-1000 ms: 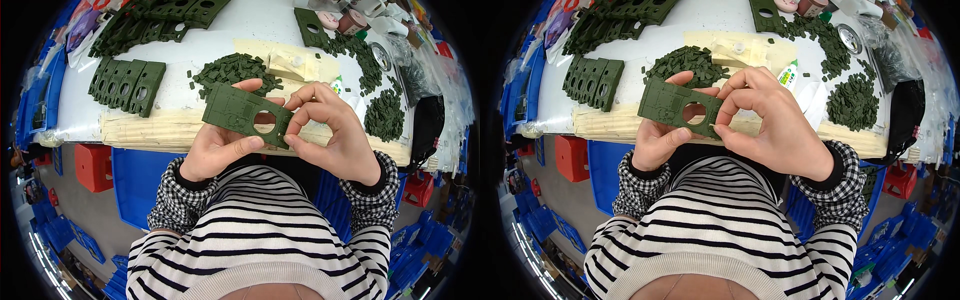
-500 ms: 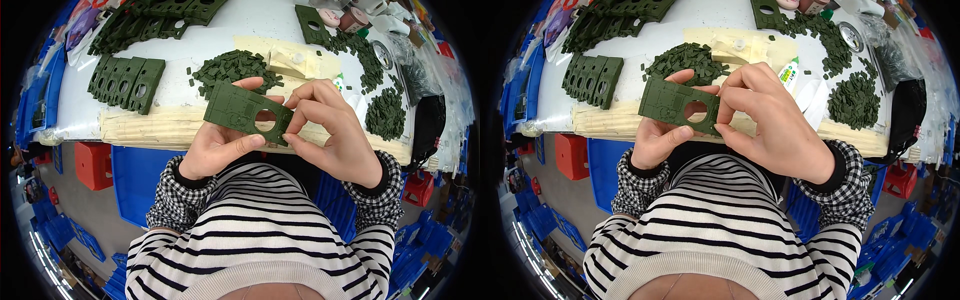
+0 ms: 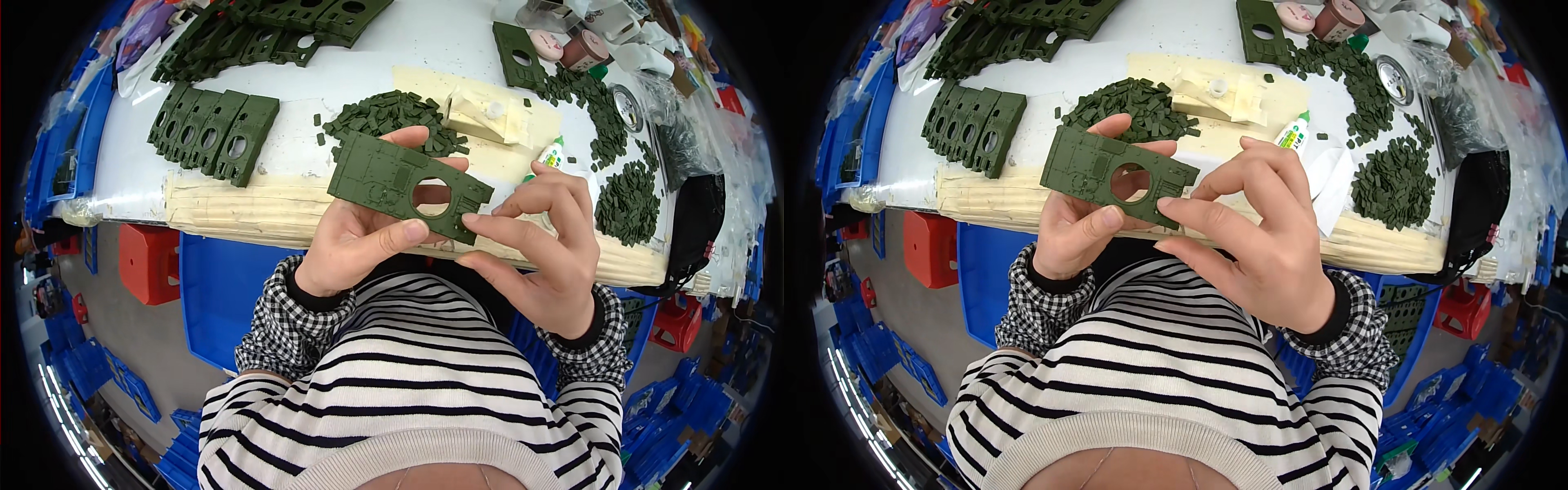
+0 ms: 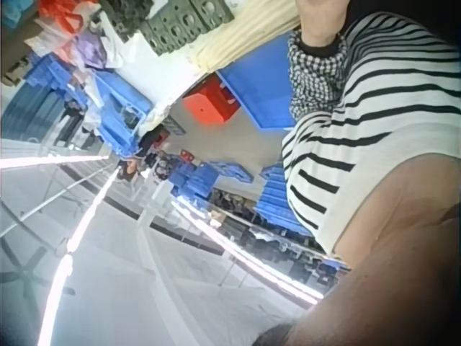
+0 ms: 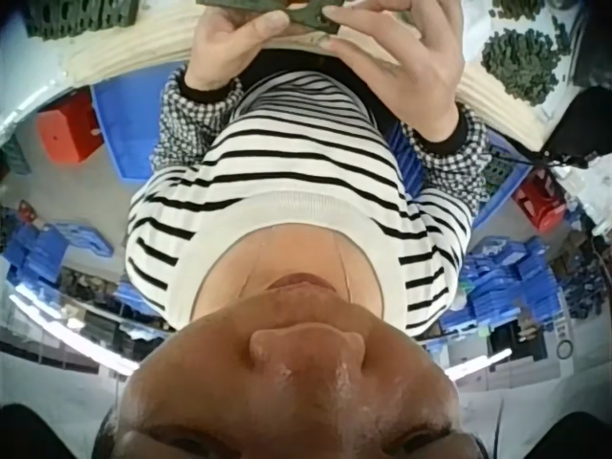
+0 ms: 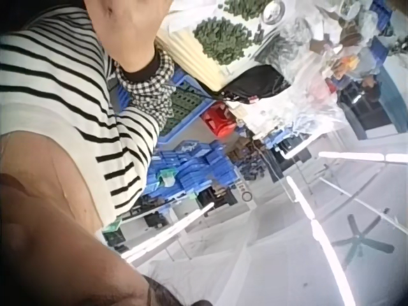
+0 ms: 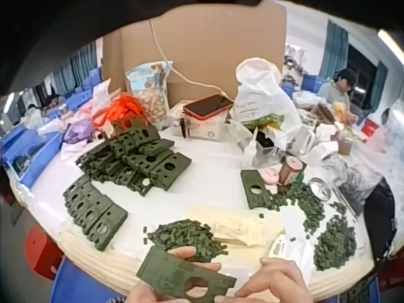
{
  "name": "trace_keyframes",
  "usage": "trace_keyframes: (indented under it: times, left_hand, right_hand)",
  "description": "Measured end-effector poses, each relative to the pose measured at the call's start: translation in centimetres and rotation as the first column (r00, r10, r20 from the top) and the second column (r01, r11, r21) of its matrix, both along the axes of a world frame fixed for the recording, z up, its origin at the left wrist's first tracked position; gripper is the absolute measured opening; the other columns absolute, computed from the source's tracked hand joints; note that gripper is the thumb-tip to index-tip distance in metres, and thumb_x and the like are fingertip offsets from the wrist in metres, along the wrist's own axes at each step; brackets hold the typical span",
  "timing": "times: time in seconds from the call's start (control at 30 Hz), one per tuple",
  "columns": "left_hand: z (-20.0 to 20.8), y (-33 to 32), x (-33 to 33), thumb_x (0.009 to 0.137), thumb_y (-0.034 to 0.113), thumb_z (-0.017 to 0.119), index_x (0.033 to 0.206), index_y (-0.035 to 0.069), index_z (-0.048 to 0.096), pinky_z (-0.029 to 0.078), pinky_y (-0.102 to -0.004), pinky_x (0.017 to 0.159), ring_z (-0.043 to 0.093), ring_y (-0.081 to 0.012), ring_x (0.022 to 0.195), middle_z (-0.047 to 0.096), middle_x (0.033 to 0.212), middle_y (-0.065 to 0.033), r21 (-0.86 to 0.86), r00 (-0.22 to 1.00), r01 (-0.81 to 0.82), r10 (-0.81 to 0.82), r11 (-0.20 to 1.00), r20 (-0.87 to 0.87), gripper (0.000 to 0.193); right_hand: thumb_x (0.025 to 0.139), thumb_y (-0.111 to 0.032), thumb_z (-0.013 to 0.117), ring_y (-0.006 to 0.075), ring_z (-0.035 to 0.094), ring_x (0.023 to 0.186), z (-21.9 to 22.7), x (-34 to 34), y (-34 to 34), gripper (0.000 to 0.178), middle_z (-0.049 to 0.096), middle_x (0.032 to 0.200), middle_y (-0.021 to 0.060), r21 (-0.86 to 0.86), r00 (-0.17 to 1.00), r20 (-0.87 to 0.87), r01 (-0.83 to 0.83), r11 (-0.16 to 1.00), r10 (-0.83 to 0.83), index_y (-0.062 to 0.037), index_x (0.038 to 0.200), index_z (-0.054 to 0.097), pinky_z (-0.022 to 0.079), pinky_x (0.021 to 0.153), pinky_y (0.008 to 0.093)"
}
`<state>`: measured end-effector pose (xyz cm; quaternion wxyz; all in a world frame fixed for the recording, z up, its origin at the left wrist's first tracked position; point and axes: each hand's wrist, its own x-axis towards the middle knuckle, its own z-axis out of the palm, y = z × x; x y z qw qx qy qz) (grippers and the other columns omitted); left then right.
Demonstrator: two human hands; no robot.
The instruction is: Applying glue to green plastic toy tank parts and assembling them.
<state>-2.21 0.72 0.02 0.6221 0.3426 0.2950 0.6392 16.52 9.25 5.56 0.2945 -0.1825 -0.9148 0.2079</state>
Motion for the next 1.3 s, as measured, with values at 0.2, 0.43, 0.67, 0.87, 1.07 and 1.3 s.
trace_keyframes:
  times: [0.2,0.43,0.67,0.87,1.07,1.3]
  left_hand:
    - [0.6,0.0,0.1,0.087,0.016,0.063,0.146,0.009,0.014,0.052,-0.0465,0.093,0.045,-0.0337,0.126,0.038,0.140,-0.0254,-0.009,1.000,-0.005,0.005,1.000,0.010,0.077]
    - [0.9,-0.2,0.2,0.087,0.018,0.063,0.146,0.009,0.014,0.052,-0.0470,0.092,0.045,-0.0345,0.126,0.038,0.139,-0.0270,-0.045,0.999,0.027,-0.026,0.999,0.018,0.077]
    - [0.6,-0.1,0.4,0.087,0.016,0.064,0.146,0.009,0.012,0.051,-0.0479,0.094,0.044,-0.0350,0.127,0.038,0.139,-0.0284,-0.029,0.998,0.043,-0.042,0.999,0.042,0.079]
    - [0.4,-0.2,0.4,0.087,0.017,0.063,0.146,0.009,0.012,0.051,-0.0475,0.094,0.044,-0.0343,0.127,0.037,0.139,-0.0280,-0.029,0.998,0.050,-0.049,0.998,0.035,0.079]
    - [0.3,-0.1,0.1,0.086,0.017,0.063,0.147,0.010,0.011,0.051,-0.0477,0.094,0.044,-0.0346,0.127,0.038,0.138,-0.0284,-0.032,0.997,0.074,-0.073,0.997,0.039,0.081]
    - [0.4,-0.2,-0.6,0.085,0.017,0.064,0.148,0.014,0.011,0.050,-0.0475,0.094,0.047,-0.0365,0.125,0.040,0.136,-0.0298,-0.073,0.993,0.073,-0.066,0.995,0.103,0.082]
  right_hand:
    - [0.061,-0.021,0.081,0.0194,0.051,0.081,-1.3,0.1,-0.7,0.035,0.056,0.078,-0.0011,0.234,0.997,-0.039,0.067,0.970,-0.060,-0.0169,0.095,0.074,0.046,0.090,0.0449]
    - [0.062,-0.024,0.081,0.0174,0.051,0.077,-1.5,0.5,-0.6,0.037,0.055,0.075,-0.0029,0.282,0.999,-0.031,0.041,0.958,-0.034,-0.0198,0.097,0.074,0.046,0.088,0.0431]
    - [0.058,-0.025,0.084,0.0164,0.051,0.077,-1.9,0.7,-0.4,0.043,0.054,0.074,-0.0046,0.056,0.996,-0.089,0.020,0.998,-0.015,-0.0229,0.100,0.074,0.045,0.088,0.0430]
    - [0.062,-0.028,0.082,0.0153,0.050,0.075,-2.0,0.7,-0.7,0.038,0.052,0.072,-0.0055,0.254,0.998,-0.056,0.051,0.966,-0.038,-0.0232,0.099,0.074,0.045,0.088,0.0423]
    - [0.063,-0.035,0.081,0.0149,0.050,0.073,-2.4,0.7,-0.5,0.039,0.052,0.072,-0.0046,0.277,0.996,-0.086,0.034,0.960,-0.011,-0.0220,0.099,0.073,0.045,0.088,0.0416]
    - [0.066,-0.040,0.080,0.0179,0.051,0.071,-2.9,1.5,0.3,0.048,0.054,0.074,-0.0001,0.014,0.968,-0.248,0.039,0.999,-0.034,-0.0081,0.101,0.071,0.043,0.086,0.0411]
